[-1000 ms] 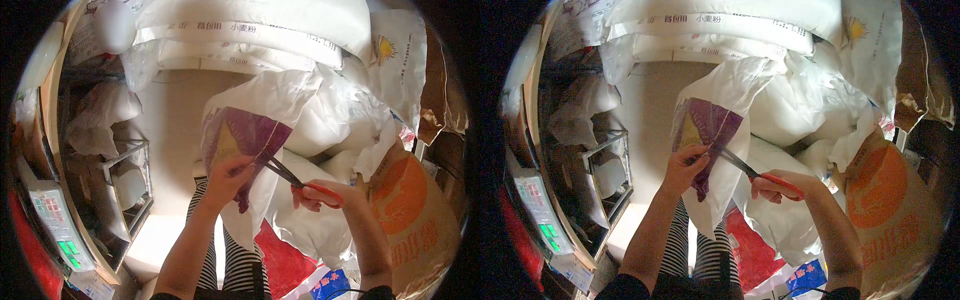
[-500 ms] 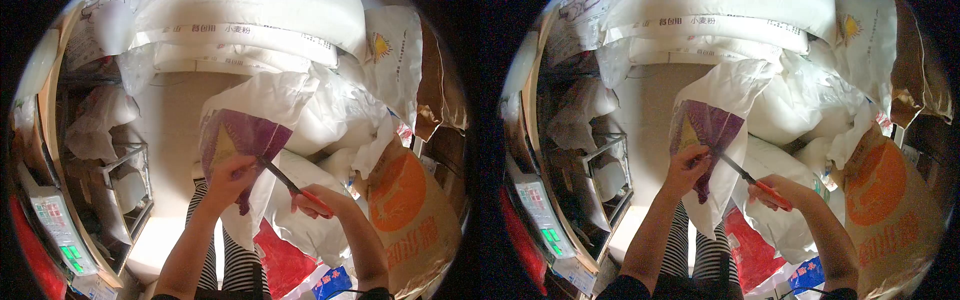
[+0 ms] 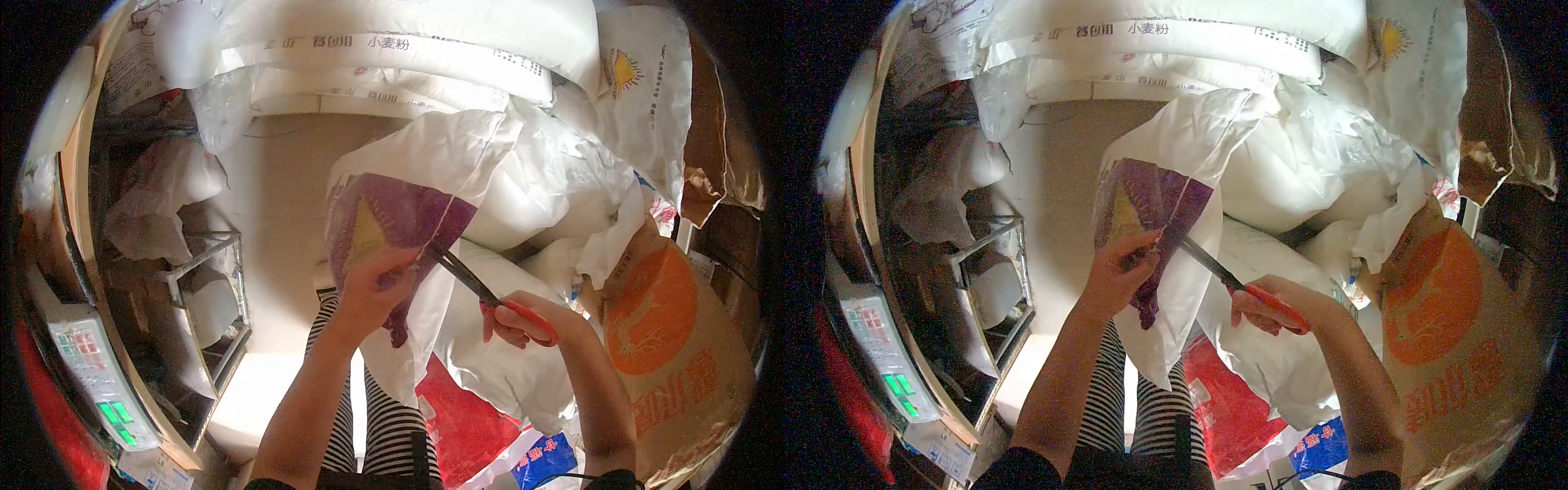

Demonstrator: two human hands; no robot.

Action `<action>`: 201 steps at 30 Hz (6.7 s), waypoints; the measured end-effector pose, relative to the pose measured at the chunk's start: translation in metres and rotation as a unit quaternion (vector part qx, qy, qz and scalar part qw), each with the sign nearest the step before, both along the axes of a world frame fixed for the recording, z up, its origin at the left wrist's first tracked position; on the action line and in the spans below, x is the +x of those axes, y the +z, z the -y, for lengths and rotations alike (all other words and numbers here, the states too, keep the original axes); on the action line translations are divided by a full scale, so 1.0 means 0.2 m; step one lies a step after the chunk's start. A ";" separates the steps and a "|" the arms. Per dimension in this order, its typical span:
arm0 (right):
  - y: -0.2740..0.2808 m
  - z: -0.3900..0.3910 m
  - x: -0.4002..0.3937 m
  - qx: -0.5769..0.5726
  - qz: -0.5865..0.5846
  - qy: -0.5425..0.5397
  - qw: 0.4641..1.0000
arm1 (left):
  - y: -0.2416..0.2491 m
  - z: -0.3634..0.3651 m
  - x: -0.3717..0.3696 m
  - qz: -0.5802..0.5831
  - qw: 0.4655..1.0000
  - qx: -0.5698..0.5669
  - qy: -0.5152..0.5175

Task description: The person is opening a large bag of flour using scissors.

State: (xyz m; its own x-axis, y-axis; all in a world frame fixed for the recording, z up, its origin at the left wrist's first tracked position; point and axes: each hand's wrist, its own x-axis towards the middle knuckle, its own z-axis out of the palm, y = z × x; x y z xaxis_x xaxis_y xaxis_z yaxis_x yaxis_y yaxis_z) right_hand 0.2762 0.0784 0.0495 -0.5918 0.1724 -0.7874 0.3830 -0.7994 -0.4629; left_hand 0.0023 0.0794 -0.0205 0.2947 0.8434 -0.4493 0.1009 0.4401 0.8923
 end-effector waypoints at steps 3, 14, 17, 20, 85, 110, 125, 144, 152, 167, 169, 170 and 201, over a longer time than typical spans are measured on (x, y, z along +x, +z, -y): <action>-0.02 0.00 -0.02 -0.038 -0.014 -0.028 0.999 | 0.02 -0.01 0.00 -0.024 0.999 0.037 -0.010; 0.04 0.01 -0.08 0.029 0.148 -0.007 0.989 | -0.01 0.00 -0.01 -0.005 0.999 0.048 -0.011; 0.11 -0.01 -0.06 -0.008 0.129 -0.049 0.990 | -0.01 -0.01 0.00 -0.007 0.999 0.053 -0.011; 0.07 0.03 0.00 -0.004 0.124 -0.033 0.992 | -0.01 -0.01 0.00 0.003 0.999 0.042 -0.010; -0.17 0.17 -0.04 0.068 0.110 -0.101 0.986 | 0.07 -0.08 0.01 -0.068 0.985 0.131 -0.084; 0.19 0.08 -0.03 0.091 0.285 -0.077 0.951 | 0.17 -0.10 0.16 -0.207 0.958 0.188 -0.062; 0.13 0.08 0.03 0.011 0.210 -0.041 0.977 | 0.09 -0.08 0.28 -0.180 0.962 0.204 0.032; 0.06 0.12 -0.16 -0.008 0.223 -0.122 0.967 | 0.07 -0.09 0.25 -0.209 0.946 0.249 -0.003; 0.17 0.01 -0.12 0.026 0.222 -0.103 0.969 | 0.08 -0.06 0.27 -0.148 0.970 0.191 0.026; 0.09 0.10 -0.01 0.021 0.219 -0.066 0.973 | 0.08 -0.08 0.23 -0.156 0.966 0.209 0.010; 0.08 0.10 -0.03 0.025 0.222 -0.071 0.972 | 0.07 -0.08 0.22 -0.153 0.964 0.216 0.006; 0.06 0.11 -0.02 0.032 0.209 -0.082 0.974 | 0.06 -0.08 0.22 -0.151 0.964 0.220 0.007; 0.08 0.00 -0.06 0.020 0.187 -0.074 0.979 | 0.06 -0.09 0.19 -0.148 0.954 0.254 -0.052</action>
